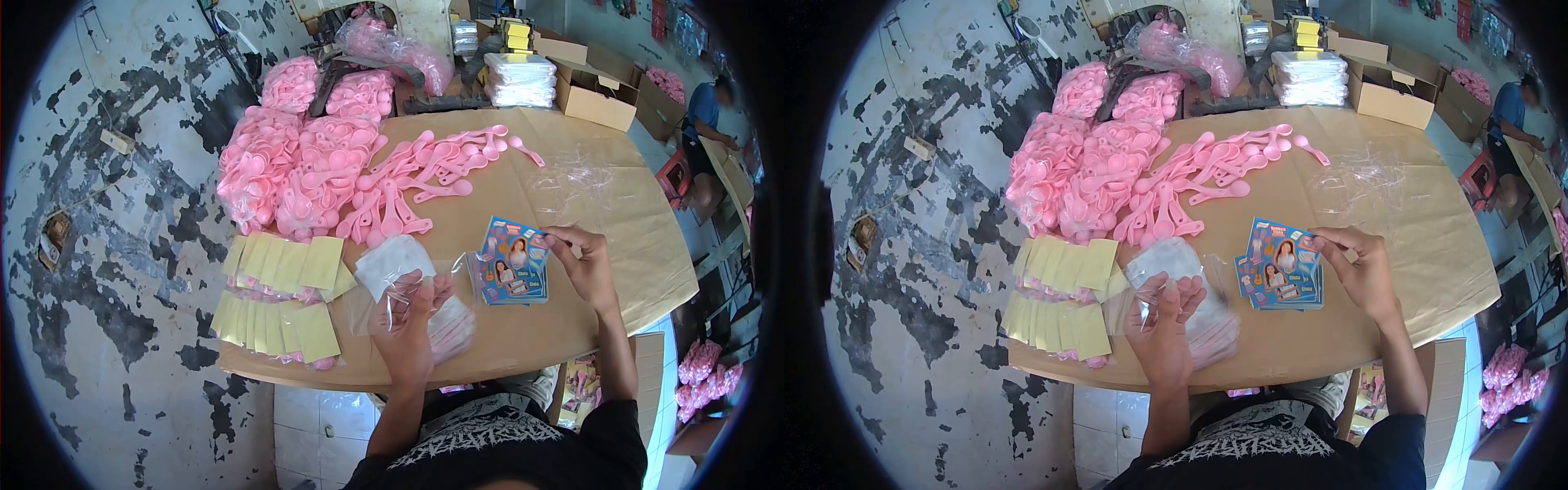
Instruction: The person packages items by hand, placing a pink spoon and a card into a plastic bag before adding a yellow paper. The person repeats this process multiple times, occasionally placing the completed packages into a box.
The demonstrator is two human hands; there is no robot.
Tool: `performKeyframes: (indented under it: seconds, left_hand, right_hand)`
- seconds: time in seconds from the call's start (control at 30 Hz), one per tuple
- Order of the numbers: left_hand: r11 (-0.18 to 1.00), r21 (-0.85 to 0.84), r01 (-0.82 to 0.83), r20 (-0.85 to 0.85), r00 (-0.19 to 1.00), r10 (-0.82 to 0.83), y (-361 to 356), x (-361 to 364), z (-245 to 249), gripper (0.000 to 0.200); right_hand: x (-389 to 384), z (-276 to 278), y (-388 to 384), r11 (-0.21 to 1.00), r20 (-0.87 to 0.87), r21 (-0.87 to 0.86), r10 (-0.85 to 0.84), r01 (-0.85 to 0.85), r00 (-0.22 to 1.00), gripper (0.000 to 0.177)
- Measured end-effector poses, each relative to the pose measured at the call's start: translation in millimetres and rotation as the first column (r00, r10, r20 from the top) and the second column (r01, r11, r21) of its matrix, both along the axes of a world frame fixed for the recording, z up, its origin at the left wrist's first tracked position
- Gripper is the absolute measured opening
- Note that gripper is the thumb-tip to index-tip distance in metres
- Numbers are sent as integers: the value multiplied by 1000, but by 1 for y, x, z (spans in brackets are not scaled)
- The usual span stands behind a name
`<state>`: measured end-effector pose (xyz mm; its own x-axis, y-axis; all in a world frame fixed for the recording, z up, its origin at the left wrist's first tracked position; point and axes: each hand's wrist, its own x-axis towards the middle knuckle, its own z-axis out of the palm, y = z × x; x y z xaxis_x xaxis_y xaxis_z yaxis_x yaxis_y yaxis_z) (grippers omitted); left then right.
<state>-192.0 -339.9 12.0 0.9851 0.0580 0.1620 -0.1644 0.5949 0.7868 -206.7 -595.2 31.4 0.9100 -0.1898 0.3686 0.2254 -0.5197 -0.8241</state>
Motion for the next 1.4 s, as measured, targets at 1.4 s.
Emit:
performKeyframes:
  seconds: [1.4]
  left_hand:
    - [960, 226, 168, 37, 983, -181, -2, -13, -1, 29]
  right_hand:
    - [-8, -14, 107, 719, 59, 529, 499, -451, 865, 22]
